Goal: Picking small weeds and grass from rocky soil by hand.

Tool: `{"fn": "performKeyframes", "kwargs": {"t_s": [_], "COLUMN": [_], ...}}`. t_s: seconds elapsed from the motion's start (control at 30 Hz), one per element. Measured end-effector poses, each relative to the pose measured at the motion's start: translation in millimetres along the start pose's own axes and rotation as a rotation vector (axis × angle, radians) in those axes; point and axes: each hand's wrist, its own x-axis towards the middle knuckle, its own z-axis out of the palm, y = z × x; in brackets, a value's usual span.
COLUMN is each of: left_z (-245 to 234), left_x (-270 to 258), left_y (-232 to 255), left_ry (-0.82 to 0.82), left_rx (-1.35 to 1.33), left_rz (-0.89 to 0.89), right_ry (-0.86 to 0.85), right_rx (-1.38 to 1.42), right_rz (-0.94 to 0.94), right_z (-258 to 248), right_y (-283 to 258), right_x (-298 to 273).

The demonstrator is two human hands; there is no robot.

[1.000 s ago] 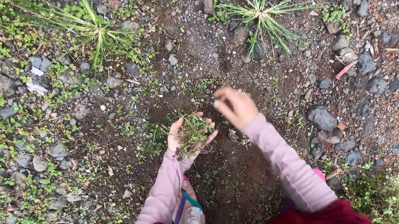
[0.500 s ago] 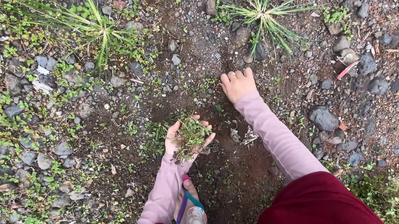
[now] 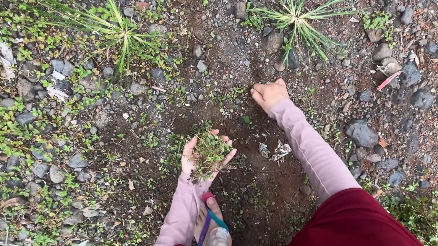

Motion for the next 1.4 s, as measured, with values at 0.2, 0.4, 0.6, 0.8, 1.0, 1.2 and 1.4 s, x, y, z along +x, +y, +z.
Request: {"fn": "performKeyframes", "kwargs": {"t_s": [0.2,0.4,0.6,0.8,1.0,1.2,1.4], "left_z": [-4.9,6.1,4.2,-5.2,12.0,-3.4,34.3], "left_x": [5.7,9.7,7.8,8.2,20.5,66.4,75.5], "left_y": [1.7,1.5,5.2,5.5,-13.0,-24.8,-25.8], "left_ry": [0.013,0.023,0.003,-0.001,0.021,-0.032,-0.120], "left_rx": [-0.032,-0.040,-0.024,-0.041,-0.001,0.078,0.062], "left_rz": [-0.006,-0.021,-0.008,-0.013,-0.058,-0.069,-0.108], "right_ry": [0.028,0.059,0.114,0.305,0.203,0.096,0.120], "right_rx": [0.101,0.187,0.303,0.733,0.630,0.203,0.066], "right_rz": [0.003,0.031,0.052,0.015,-0.157,-0.552,-0.410], "right_z": [-5.1,0.8,11.1,-4.3,-45.0,-124.5,-143.1], "right_y": [3.9,8.4,11.1,46.1,7.6,-102.2,-65.2], "right_x": [-1.3,3.5,-1.0,-16.5,-70.1,-121.6,-120.7]}}
